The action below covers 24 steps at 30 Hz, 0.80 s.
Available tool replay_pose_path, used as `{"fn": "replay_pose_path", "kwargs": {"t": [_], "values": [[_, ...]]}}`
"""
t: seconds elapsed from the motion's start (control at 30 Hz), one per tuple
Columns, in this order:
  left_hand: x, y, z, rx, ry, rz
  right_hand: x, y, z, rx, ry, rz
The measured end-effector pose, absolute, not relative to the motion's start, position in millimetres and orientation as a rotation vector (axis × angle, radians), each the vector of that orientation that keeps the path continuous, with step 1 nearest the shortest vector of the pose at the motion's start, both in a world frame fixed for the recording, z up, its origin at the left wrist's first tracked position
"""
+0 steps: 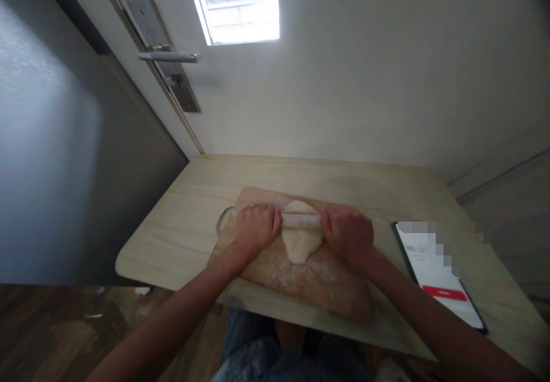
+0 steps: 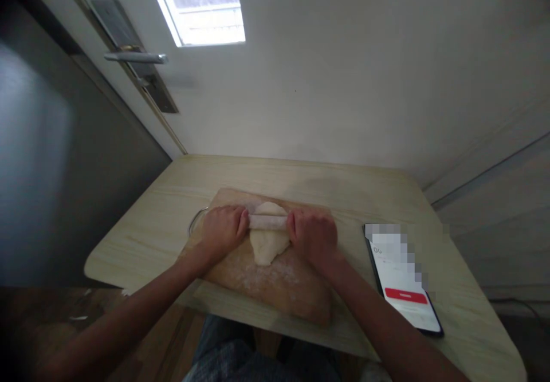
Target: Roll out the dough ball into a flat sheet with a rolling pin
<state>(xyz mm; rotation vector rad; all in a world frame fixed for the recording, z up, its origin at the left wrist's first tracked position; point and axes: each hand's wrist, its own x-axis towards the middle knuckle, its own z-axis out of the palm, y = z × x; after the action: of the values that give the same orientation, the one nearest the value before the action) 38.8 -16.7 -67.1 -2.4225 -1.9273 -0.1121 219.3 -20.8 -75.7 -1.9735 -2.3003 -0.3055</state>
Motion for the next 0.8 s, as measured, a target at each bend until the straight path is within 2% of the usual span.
{"fn": "replay_pose_path", "kwargs": {"t": [0.2, 0.43, 0.67, 0.8], "values": [[38, 3, -72, -2.383, -2.024, 0.02, 219, -1, -65, -2.019, -2.471, -0.214], [36, 25, -70, -2.467, -2.036, 0.126, 226, 23, -57, -1.794, -2.915, -0.117], [38, 36, -70, -2.463, -1.982, 0.109, 226, 36, -58, -1.904, -2.829, 0.064], [41, 31, -67, -2.4, -2.014, 0.038, 222, 28, -59, -2.021, -2.638, -0.017]]}}
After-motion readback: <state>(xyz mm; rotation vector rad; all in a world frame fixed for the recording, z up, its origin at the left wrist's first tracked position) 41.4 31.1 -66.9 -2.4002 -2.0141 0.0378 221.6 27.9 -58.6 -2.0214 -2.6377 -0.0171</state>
